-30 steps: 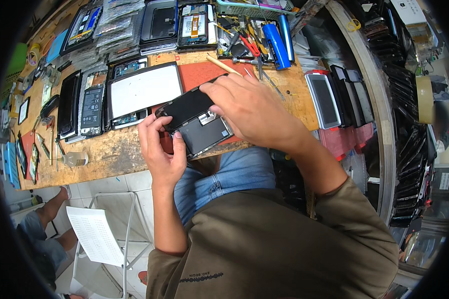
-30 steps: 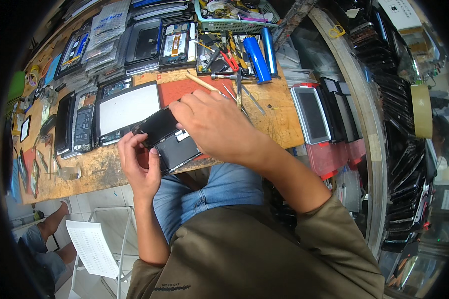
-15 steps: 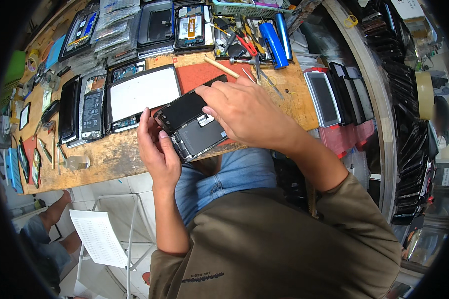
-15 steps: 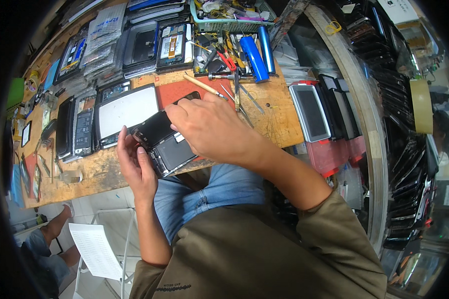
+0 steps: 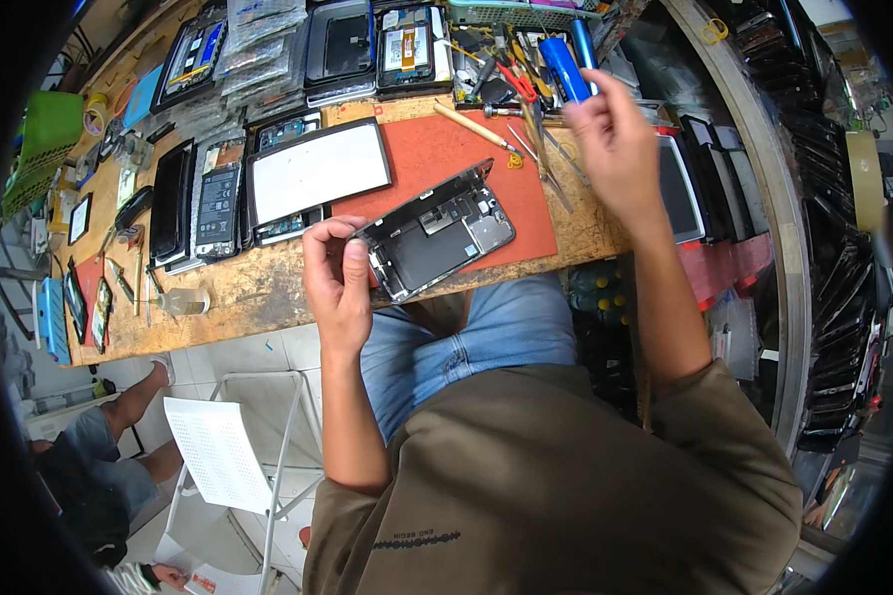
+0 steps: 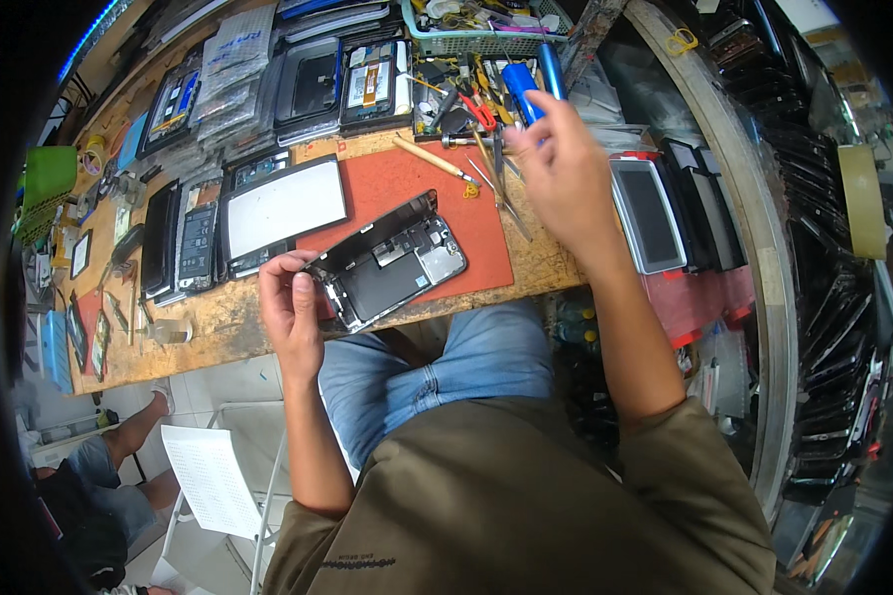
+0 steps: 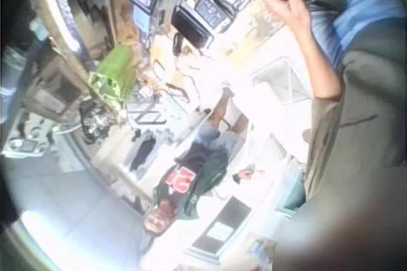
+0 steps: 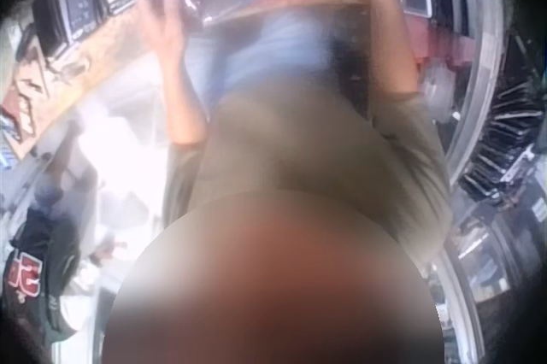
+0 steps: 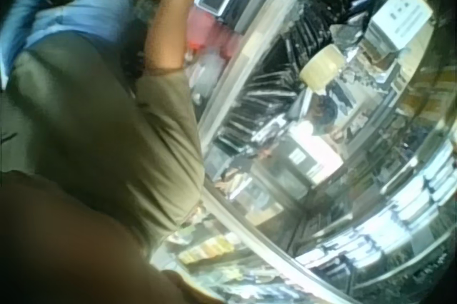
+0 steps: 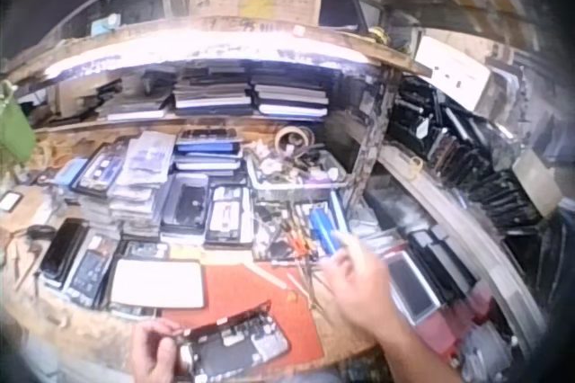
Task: The person disassembles a smartphone using a screwdriver and pry tool, removes the back cover, and replaces the battery. They then reassemble the phone, secure the screws, and test the device by turning it on.
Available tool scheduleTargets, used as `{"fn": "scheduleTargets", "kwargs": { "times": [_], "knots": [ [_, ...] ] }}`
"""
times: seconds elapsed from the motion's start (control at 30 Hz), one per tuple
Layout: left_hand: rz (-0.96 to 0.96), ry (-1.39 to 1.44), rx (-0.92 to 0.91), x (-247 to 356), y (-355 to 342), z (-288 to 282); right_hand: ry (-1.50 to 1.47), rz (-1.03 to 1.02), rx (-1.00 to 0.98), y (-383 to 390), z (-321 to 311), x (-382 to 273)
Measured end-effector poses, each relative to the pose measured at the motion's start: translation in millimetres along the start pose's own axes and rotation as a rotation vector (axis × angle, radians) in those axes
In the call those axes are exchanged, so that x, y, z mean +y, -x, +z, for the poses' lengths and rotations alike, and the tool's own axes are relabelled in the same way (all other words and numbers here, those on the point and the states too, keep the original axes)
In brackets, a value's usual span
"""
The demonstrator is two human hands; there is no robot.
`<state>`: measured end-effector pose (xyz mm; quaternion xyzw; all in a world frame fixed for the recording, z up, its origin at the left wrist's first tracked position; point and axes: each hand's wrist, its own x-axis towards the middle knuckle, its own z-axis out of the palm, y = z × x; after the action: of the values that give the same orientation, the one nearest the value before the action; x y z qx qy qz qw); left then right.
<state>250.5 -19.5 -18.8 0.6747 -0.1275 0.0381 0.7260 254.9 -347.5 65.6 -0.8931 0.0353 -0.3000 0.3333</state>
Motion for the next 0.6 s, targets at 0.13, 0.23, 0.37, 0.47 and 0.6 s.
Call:
{"fn": "scheduleTargets", "kwargs": {
  "times": [0.13, 0.23, 0.37, 0.47, 0.6],
  "knots": [
    [0.053, -0.198, -0.100, 7, -1, 0, -0.235, 0.025, 0.123, 11, -1, 9],
    [0.121, -0.441, -0.192, 15, -1, 3, -0.236, 0.070, -0.024, 31, 1, 11],
    [0.228, -0.702, -0.362, 29, 0, 5, -0.235, 0.170, -0.070, 66, 4, 18],
    [0.258, -0.867, -0.405, 39, -1, 13, -0.201, 0.165, -0.060, 88, 3, 19],
    [0.319, -0.944, -0.432, 46, -9, 40, -0.142, 0.060, -0.038, 108, 5, 9]
  ]
}}
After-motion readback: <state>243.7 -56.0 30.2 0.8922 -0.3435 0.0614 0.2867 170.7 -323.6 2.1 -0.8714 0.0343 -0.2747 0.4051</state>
